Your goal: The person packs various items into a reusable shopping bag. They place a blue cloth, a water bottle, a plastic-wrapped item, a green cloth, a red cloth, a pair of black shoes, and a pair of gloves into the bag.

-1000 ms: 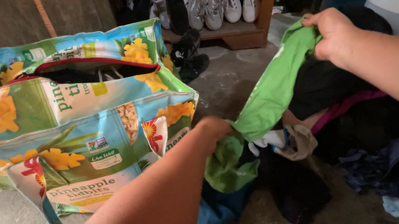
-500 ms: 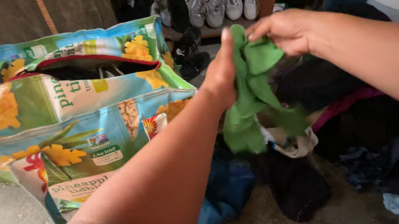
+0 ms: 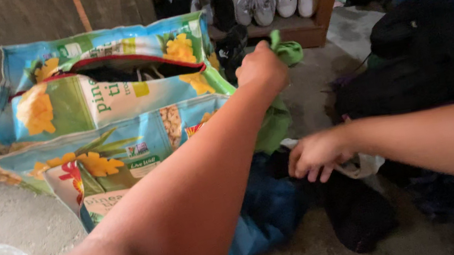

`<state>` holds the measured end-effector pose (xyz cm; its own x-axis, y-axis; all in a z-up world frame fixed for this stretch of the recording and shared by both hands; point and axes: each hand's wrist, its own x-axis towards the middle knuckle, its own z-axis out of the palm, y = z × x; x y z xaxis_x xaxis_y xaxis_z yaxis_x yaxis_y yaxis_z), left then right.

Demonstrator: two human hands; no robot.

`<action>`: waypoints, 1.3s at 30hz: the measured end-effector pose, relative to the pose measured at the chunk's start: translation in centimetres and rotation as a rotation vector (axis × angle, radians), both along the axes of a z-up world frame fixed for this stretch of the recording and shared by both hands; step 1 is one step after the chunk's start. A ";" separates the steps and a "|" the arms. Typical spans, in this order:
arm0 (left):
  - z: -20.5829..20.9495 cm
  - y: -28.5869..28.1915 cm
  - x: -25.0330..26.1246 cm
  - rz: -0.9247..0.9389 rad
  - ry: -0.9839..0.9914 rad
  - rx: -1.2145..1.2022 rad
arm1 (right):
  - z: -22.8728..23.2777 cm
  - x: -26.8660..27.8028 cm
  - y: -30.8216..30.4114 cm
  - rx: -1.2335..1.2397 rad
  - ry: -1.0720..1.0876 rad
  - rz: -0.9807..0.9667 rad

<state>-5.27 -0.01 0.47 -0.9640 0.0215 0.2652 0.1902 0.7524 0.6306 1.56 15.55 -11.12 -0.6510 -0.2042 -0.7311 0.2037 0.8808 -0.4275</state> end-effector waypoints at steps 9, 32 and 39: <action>-6.8 2.1 1.5 -0.275 0.074 -0.119 | -3.3 4.3 -4.6 0.252 0.057 0.523; -11.1 0.7 -1.4 -0.423 0.615 -1.599 | 2.0 -3.3 2.9 -0.168 0.093 -0.129; -8.2 -1.1 4.6 -0.271 -0.172 -0.553 | 2.0 -5.8 8.4 -0.277 0.255 -0.518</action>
<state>-0.69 -1.12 -7.70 -0.9330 0.3597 -0.0129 0.3500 0.9149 0.2010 -4.23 23.98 -9.09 -0.8625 0.0249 -0.5054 0.4354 0.5455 -0.7161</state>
